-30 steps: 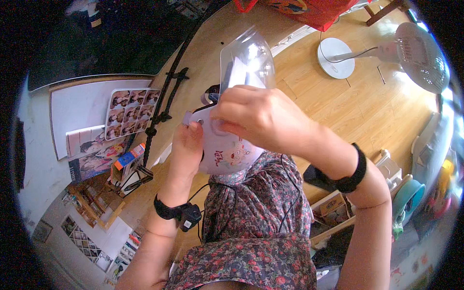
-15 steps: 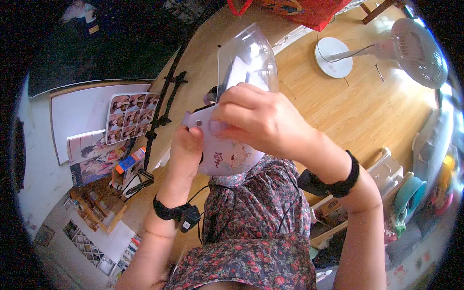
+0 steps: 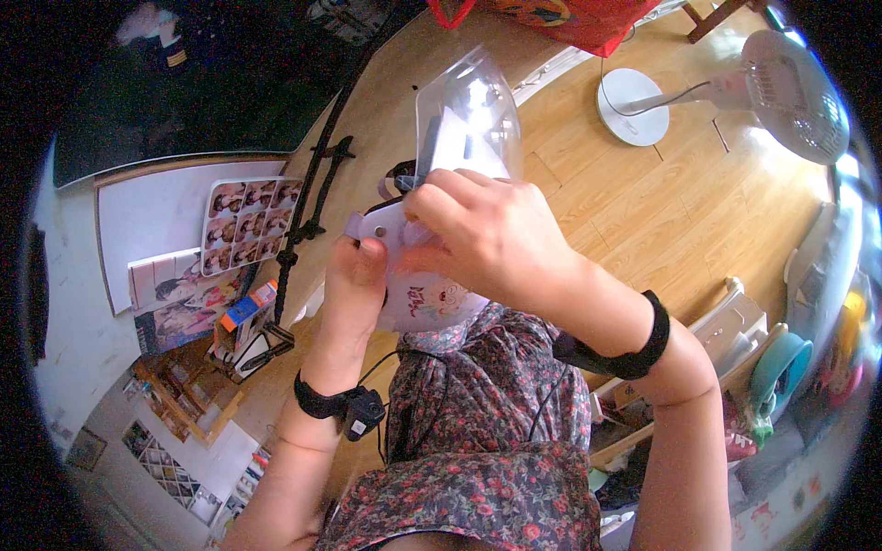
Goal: Assemble the visor on a child's motorcycle helmet and put it away.
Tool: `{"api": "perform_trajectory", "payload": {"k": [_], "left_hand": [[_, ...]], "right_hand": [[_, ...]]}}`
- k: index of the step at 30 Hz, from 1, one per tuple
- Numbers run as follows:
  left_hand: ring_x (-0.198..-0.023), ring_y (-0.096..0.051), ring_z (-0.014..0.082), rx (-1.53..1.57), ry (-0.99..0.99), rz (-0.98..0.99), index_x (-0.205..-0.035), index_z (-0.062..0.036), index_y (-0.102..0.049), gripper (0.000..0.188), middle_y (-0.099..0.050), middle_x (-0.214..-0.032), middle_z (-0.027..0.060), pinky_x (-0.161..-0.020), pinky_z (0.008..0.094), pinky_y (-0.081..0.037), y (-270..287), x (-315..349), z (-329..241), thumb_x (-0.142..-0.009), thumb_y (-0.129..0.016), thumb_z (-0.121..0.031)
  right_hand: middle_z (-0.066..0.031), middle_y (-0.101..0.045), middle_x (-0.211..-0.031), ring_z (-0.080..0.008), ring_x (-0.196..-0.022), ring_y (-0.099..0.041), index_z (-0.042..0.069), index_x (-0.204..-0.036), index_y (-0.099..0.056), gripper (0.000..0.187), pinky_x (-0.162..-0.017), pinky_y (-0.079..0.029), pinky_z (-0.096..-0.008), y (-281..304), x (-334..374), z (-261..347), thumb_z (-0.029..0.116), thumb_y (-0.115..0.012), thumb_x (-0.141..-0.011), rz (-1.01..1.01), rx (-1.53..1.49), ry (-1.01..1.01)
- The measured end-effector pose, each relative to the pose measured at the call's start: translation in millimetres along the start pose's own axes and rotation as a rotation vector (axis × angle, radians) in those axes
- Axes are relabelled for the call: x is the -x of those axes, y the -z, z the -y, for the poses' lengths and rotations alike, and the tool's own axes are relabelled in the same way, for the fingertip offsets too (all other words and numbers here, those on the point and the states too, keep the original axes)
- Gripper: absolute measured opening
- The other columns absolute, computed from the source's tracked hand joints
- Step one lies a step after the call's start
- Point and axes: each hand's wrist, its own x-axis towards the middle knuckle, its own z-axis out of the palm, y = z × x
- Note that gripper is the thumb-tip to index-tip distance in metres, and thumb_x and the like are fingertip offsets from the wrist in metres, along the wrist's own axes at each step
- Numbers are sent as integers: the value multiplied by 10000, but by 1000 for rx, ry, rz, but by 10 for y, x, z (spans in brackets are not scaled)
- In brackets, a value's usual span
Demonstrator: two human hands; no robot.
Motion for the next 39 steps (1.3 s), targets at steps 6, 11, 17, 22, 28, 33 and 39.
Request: {"api": "perform_trajectory", "payload": {"k": [6,11,17,22,28,33,39], "left_hand": [[-833,-544,124,144,42,-42,-1043,29,-541,762,-607,-907,54,-744,267,-442,3,10,20,-702,-582,-652],[-832,-539,115,247,64,-73,-1041,29,-546,737,-602,-917,49,-728,263,-442,1,10,99,-716,-586,-631],[-836,-537,114,172,43,-58,-1043,35,-541,722,-603,-921,57,-732,261,-442,22,31,83,-730,-585,-614],[-838,-541,116,150,-9,-76,-1052,37,-535,722,-605,-925,63,-735,263,-444,-15,17,3,-737,-574,-611],[-841,-542,116,169,31,-78,-1037,38,-543,699,-607,-918,64,-733,265,-446,-52,23,-21,-747,-574,-597],[-856,-558,124,157,5,-52,-1046,27,-545,596,-612,-938,67,-752,267,-453,-48,37,17,-765,-642,-489],[-913,-571,138,207,73,39,-1084,14,-534,652,-610,-986,59,-833,282,-445,212,107,-90,-638,-783,-392]], "right_hand": [[-45,-518,-711,-212,-673,-553,69,-788,-591,225,-547,-466,-313,-74,16,-149,140,-716,-615,-58,-84,121],[-36,-489,-690,-206,-676,-545,79,-710,-538,191,-525,-463,-323,-155,38,-24,176,-687,-638,-72,9,10],[-53,-508,-721,-226,-658,-539,53,-718,-578,176,-548,-456,-312,-114,19,-46,95,-724,-627,-42,-136,-90],[-43,-510,-738,-208,-681,-564,66,-719,-568,96,-536,-471,-321,-58,-60,-159,102,-647,-679,-56,-146,106],[-52,-510,-693,-202,-594,-543,50,-676,-577,148,-474,-438,-296,-48,-13,-93,93,-715,-640,-60,26,70],[-65,-512,-680,-210,-571,-536,38,-659,-570,120,-479,-428,-288,-178,61,10,77,-678,-693,-102,165,-92],[-44,-569,-946,-102,-830,-509,27,-997,-579,227,-752,-429,-244,115,36,-862,200,-590,-850,-527,-343,-324]]}}
